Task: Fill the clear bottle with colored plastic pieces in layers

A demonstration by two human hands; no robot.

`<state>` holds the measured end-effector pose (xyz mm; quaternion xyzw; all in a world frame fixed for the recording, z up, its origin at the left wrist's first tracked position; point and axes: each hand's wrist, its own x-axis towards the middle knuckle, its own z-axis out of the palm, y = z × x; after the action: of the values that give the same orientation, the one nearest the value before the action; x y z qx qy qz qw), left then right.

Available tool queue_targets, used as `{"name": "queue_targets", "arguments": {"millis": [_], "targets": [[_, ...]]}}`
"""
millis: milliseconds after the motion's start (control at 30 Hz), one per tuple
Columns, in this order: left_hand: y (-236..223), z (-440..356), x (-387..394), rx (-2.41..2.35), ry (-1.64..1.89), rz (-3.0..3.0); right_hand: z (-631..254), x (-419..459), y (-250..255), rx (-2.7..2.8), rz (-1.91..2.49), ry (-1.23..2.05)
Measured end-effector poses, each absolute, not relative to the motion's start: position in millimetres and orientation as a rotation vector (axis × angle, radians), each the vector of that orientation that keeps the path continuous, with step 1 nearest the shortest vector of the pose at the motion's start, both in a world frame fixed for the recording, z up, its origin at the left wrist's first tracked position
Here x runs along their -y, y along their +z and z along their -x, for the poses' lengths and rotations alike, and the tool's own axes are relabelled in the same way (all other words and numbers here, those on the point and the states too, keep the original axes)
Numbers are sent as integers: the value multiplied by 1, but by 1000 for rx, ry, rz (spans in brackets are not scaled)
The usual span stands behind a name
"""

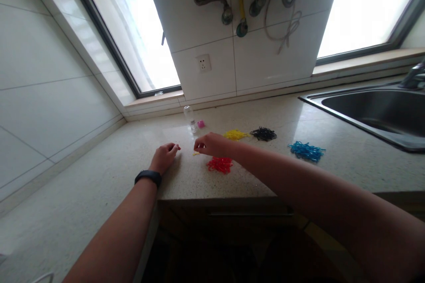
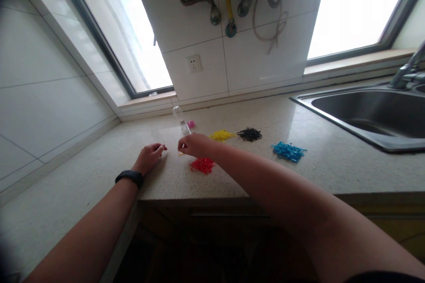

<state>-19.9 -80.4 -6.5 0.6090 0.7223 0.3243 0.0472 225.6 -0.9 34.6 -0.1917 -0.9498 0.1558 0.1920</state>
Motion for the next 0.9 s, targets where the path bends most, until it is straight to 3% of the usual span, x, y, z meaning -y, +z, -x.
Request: {"name": "queue_targets", "arguments": {"millis": [167, 700, 900], "targets": [[-7, 19, 81, -2197, 982, -1870, -234, -3, 35, 2541, 535, 804], [-6, 19, 82, -2174, 984, -1857, -277, -7, 59, 2559, 563, 554], [-8, 20, 82, -2177, 955, -1862, -328, -26, 61, 2315, 576, 781]]}}
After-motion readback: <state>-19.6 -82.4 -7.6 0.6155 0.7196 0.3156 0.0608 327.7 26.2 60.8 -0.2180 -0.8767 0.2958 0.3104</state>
